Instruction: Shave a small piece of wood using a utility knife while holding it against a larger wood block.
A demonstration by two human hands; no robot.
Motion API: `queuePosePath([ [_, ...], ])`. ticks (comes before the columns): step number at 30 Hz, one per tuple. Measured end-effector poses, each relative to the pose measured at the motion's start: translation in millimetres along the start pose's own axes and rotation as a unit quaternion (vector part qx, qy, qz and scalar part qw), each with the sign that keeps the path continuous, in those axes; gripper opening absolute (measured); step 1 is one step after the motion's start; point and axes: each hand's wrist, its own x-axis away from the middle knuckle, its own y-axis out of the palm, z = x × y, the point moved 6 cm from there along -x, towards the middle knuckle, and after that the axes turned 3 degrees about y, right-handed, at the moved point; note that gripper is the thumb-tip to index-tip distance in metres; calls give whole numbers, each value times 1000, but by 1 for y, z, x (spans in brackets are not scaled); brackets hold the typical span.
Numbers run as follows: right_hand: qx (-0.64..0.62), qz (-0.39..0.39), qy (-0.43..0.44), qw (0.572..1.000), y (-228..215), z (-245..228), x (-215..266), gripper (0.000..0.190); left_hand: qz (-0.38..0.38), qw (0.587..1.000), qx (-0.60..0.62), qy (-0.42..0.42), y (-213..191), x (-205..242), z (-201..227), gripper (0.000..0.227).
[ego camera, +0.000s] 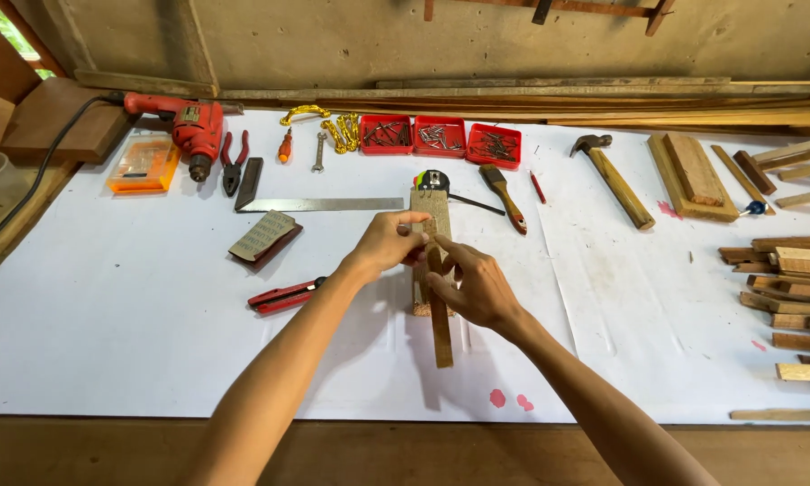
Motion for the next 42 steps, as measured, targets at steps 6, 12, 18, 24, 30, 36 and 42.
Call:
queuePosePath([
  [6,121,-12,7,993,18,34,-10,43,147,938,-298,99,1,-23,-3,42],
  [12,137,-51,-204,968,-4,23,27,95,48,877,-416,235,11,39,-23,51],
  [18,159,-106,-215,958,9,20,29,123,-55,806,-499,313,25,78,1,100],
  [24,152,-83,-214,961,12,37,3,116,-51,800,-525,284,17,44,1,103],
  [30,120,-106,-190,969,11,47,-18,114,-50,834,-497,236,9,25,3,97],
  [36,148,-124,-166,967,15,53,-22,116,-56,830,-505,230,11,17,-5,98],
  [42,132,-140,-191,962,12,46,-18,120,-56,844,-483,228,6,20,-3,107],
])
